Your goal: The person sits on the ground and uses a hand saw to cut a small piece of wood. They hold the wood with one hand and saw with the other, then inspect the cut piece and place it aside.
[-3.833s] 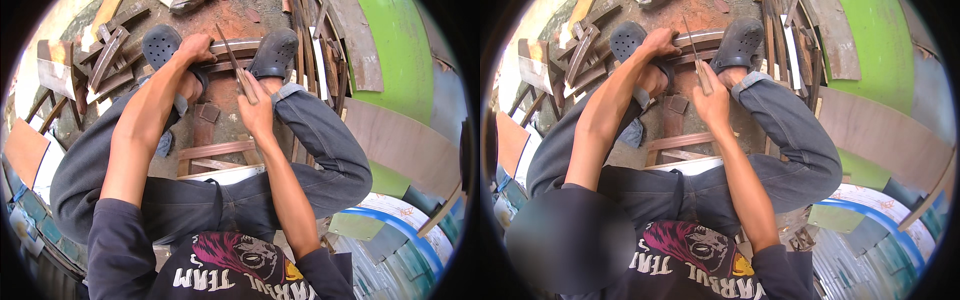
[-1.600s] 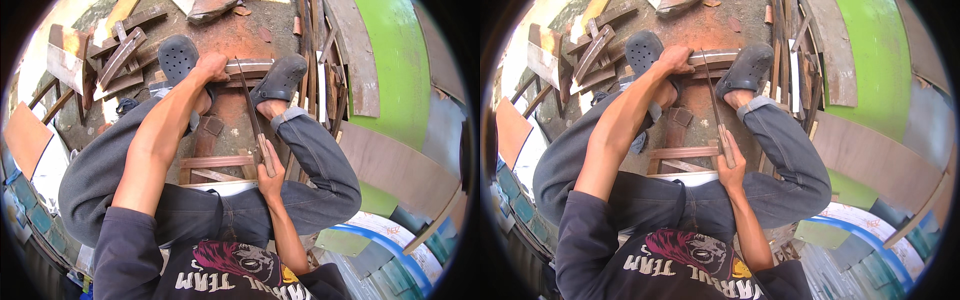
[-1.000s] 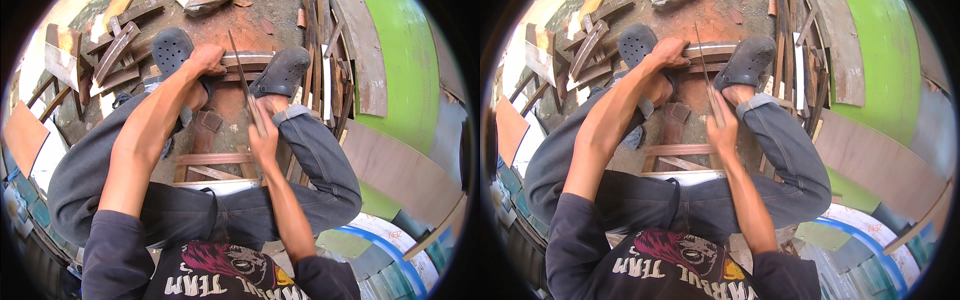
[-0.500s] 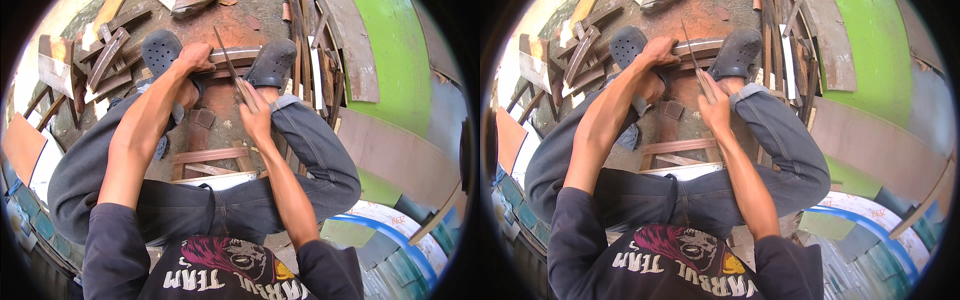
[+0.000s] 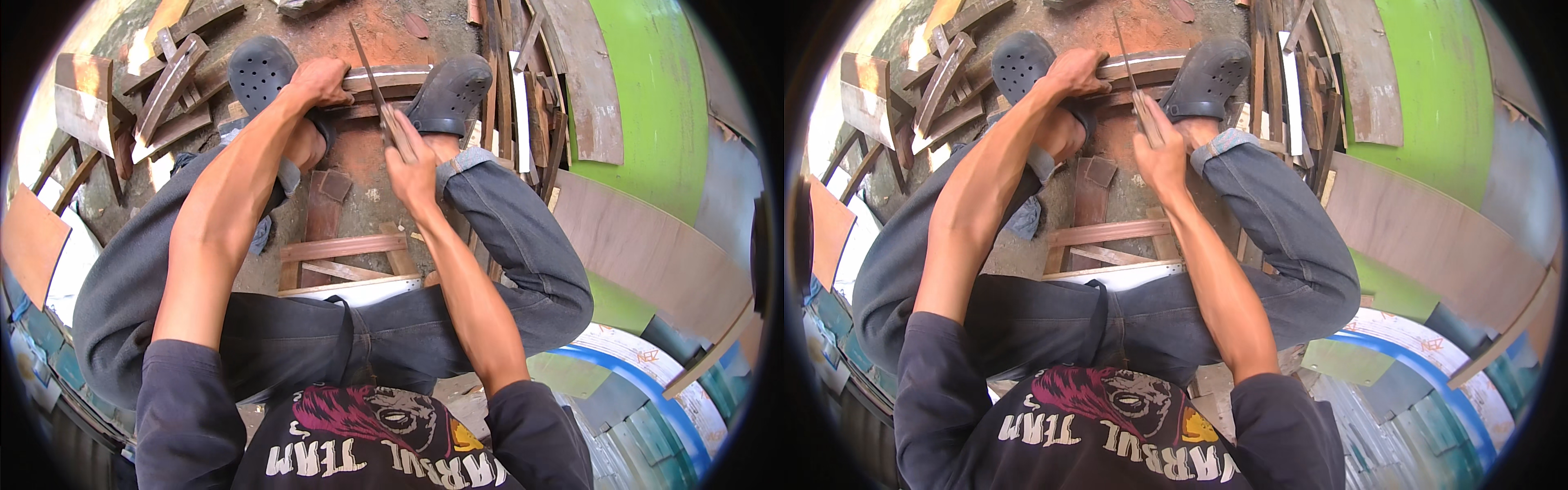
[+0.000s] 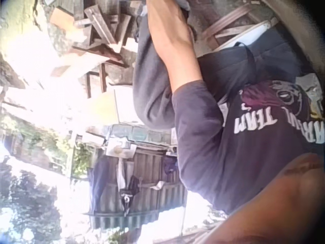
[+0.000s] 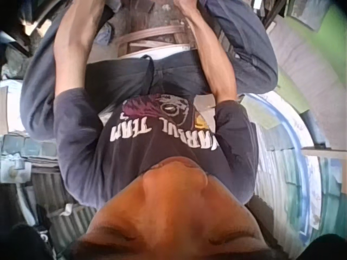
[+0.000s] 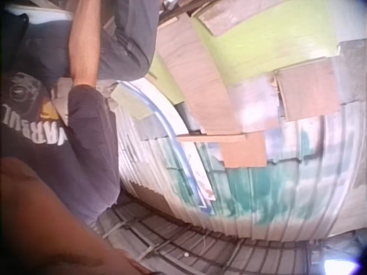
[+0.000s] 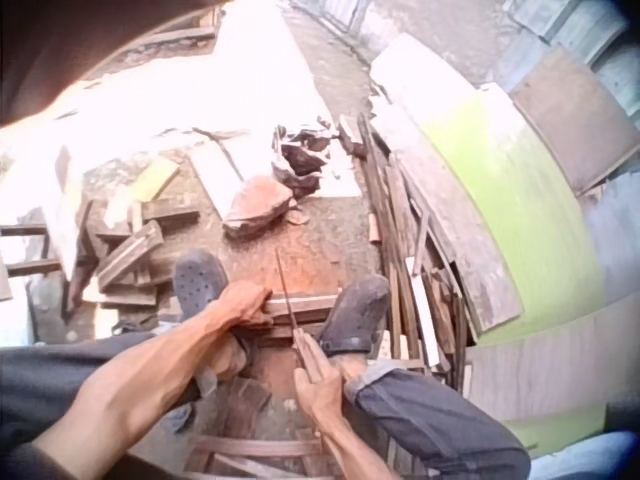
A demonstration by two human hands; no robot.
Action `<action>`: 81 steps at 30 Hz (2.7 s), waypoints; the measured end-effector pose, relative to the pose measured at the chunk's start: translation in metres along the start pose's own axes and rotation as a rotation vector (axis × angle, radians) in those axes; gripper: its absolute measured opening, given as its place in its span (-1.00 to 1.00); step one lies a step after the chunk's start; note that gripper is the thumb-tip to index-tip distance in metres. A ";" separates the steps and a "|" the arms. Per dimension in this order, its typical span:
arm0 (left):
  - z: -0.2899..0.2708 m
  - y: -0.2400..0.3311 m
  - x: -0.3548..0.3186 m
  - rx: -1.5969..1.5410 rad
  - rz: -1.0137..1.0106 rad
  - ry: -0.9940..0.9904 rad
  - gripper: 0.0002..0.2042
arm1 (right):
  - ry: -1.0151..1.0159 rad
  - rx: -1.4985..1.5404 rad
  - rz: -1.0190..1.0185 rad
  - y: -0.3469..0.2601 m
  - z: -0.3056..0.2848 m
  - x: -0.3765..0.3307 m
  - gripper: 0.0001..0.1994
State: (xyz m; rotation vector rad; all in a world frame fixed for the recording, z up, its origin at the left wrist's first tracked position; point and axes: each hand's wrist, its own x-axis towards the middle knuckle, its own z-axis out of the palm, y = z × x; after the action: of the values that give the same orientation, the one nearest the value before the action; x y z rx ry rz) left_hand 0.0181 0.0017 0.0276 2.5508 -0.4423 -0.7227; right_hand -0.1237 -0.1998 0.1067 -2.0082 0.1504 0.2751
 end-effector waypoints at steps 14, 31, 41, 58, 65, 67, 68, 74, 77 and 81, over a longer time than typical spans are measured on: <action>-0.006 0.003 -0.001 0.018 0.005 -0.057 -0.42 | 0.052 0.088 -0.034 0.013 0.014 0.003 -0.41; 0.011 0.000 0.007 0.098 -0.062 -0.046 -0.28 | 0.204 0.066 0.077 -0.082 -0.090 -0.261 -0.40; 0.004 0.011 -0.002 -0.037 -0.090 0.009 -0.18 | 0.416 0.204 0.133 -0.059 -0.116 -0.228 -0.49; -0.095 0.183 -0.181 -0.604 0.021 0.062 -0.30 | 0.549 0.662 0.070 -0.038 -0.115 -0.134 -0.29; -0.071 0.228 -0.225 -0.719 0.013 0.018 -0.31 | 0.270 0.833 -0.065 -0.062 -0.116 -0.136 0.02; -0.067 0.236 -0.232 -0.672 -0.006 -0.016 -0.27 | 0.284 0.824 0.001 -0.067 -0.117 -0.139 0.03; -0.070 0.241 -0.235 -0.667 -0.049 -0.070 -0.26 | 0.291 0.820 0.033 -0.071 -0.117 -0.140 0.03; -0.061 0.235 -0.239 -0.709 0.039 -0.175 -0.22 | 0.310 0.821 0.044 -0.089 -0.118 -0.138 -0.32; -0.055 0.230 -0.238 -0.785 0.053 -0.213 -0.22 | 0.316 0.822 0.024 -0.088 -0.115 -0.139 -0.38; -0.048 0.225 -0.234 -0.785 0.109 -0.236 -0.24 | 0.297 0.787 0.012 -0.081 -0.117 -0.140 -0.39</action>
State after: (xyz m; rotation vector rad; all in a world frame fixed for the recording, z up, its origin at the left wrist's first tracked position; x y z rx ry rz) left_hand -0.1853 -0.0756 0.2733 1.7074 -0.2873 -0.9345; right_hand -0.2257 -0.2716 0.2629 -1.2523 0.3918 -0.0801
